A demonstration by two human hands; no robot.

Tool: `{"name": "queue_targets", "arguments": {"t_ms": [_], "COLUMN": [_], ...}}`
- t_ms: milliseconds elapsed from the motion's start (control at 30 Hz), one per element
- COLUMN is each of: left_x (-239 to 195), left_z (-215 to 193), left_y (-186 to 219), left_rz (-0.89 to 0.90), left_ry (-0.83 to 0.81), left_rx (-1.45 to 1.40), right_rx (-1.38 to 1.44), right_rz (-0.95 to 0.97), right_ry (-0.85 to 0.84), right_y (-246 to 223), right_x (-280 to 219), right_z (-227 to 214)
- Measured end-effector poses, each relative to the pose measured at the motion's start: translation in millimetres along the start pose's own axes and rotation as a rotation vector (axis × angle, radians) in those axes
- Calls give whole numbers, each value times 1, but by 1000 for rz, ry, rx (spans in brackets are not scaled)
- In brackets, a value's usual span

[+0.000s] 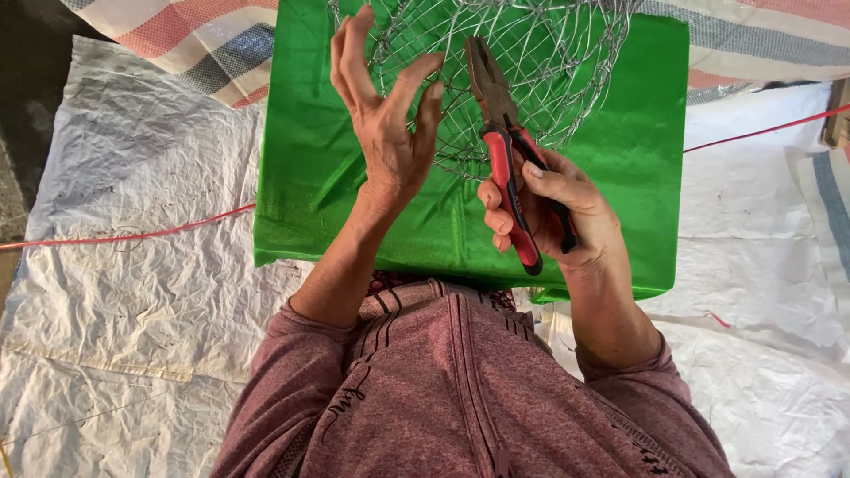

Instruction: Using pliers to bend and secure wire mesh components together to form a basket-like structure.

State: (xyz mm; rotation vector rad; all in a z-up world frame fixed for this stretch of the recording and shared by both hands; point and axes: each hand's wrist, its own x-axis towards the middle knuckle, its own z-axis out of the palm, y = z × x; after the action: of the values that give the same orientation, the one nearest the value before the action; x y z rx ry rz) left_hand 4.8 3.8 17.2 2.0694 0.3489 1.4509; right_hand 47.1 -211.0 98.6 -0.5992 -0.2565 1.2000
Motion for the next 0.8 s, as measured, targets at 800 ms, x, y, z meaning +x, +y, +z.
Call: {"name": "queue_targets", "arguments": {"t_ms": [800], "left_x": [20], "left_z": [-4], "left_y": [18], "left_rz": [22], "left_ry": [-111], "left_rx": [11], "right_rx": [-82], "right_rz": [-97], "right_ry": [18], "right_y": [23], "right_x": [16], "right_z": [8]}}
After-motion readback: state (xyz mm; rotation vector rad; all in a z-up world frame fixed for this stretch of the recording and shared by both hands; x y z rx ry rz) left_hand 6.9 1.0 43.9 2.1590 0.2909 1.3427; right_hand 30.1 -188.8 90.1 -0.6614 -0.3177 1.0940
